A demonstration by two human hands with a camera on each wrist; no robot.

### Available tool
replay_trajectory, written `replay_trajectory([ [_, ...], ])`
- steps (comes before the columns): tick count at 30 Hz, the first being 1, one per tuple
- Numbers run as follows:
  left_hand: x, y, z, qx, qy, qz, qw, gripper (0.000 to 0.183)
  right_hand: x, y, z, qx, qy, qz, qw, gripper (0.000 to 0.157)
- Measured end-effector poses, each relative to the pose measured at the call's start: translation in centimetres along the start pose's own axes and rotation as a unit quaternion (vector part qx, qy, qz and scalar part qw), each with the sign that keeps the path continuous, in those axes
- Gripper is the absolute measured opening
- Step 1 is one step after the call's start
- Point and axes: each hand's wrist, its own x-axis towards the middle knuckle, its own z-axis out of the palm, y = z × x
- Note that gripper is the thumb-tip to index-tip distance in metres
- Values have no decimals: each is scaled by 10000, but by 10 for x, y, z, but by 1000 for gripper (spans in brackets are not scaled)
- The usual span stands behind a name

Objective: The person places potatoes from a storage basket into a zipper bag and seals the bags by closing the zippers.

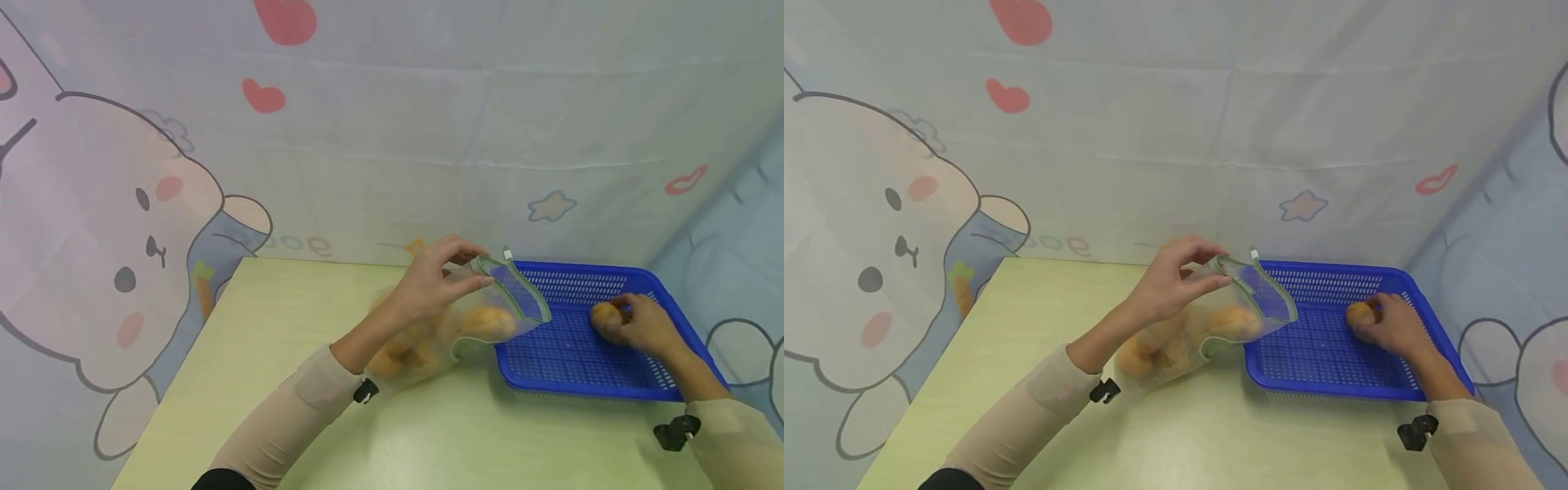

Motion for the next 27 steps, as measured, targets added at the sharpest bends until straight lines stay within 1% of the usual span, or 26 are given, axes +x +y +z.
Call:
replay_trajectory([
  [2, 0, 0, 0, -6, 5, 9, 10000, 33, 2, -11, -4, 138, 8, -89, 9999, 57],
  [4, 1, 0, 1, -11, 8, 7, 10000, 33, 3, -26, -10, 315, 62, -221, 9992, 57],
  [7, 1, -1, 2, -8, 12, -23, 10000, 34, 5, -57, -22, 779, 25, -370, 9963, 60],
  [9, 1, -2, 2, -17, -5, -46, 10000, 34, 5, -78, -31, 1140, -50, -444, 9925, 62],
  [12, 2, -3, 3, -25, -7, -72, 10000, 34, 4, -108, -45, 1726, -159, -579, 9832, 60],
  [16, 1, -3, 3, -84, 21, -87, 9999, 33, 1, -142, -61, 2456, -307, -916, 9645, 52],
  [19, 1, -3, 2, -114, 45, -102, 9999, 33, -3, -161, -69, 2743, -529, -1104, 9538, 50],
  [21, 1, -3, 2, -114, 62, -94, 9999, 33, -5, -170, -73, 2831, -640, -1173, 9497, 50],
  [24, 1, -3, 2, -93, 70, -52, 9999, 33, -6, -181, -75, 2927, -665, -1319, 9447, 50],
  [27, 1, -3, 2, -85, 74, -1, 9999, 33, -4, -188, -74, 2998, -647, -1497, 9400, 51],
])
